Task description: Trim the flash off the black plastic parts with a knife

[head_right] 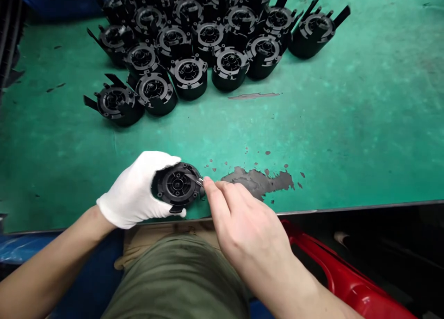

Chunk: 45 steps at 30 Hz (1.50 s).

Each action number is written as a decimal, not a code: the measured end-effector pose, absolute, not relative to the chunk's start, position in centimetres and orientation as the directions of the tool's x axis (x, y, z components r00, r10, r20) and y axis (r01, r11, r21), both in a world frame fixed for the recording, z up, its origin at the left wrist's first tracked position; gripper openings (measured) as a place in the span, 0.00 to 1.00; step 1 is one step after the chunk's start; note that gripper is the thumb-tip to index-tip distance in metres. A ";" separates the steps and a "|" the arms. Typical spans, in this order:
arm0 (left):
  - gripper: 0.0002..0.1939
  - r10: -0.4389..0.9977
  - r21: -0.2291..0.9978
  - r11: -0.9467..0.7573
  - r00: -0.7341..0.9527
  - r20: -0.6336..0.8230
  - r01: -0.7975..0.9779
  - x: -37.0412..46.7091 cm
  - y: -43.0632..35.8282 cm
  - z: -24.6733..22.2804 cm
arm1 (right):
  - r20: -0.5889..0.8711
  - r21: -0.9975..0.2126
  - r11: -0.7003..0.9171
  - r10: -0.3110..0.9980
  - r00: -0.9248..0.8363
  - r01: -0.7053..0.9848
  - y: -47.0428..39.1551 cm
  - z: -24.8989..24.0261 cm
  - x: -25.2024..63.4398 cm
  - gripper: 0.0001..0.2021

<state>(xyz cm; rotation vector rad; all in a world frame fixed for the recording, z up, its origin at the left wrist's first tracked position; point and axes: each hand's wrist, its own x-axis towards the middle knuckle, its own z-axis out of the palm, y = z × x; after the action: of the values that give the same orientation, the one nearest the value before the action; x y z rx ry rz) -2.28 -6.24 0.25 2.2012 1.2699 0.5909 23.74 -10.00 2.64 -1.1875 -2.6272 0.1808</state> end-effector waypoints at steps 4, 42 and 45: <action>0.27 0.884 0.648 -0.403 0.459 0.091 0.647 -2.2 -6.0 0.2 | 0.185 -0.207 0.661 0.751 -0.634 0.722 -10.0 2.9 23.5 0.20; 0.28 0.890 0.631 -0.384 0.452 0.058 0.675 -2.3 -6.1 -0.1 | 0.091 0.065 0.844 0.526 -0.846 0.532 -7.6 4.1 24.2 0.21; 0.28 0.885 0.628 -0.399 0.460 0.072 0.669 -2.5 -6.2 -0.2 | 0.111 0.026 0.853 0.515 -0.850 0.521 -7.2 3.8 24.7 0.20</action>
<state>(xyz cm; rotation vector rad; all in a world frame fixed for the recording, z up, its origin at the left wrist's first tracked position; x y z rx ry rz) -2.45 -6.18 -0.21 2.1897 1.2912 0.5447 24.67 -7.24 3.77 -0.8201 -2.9273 -0.0842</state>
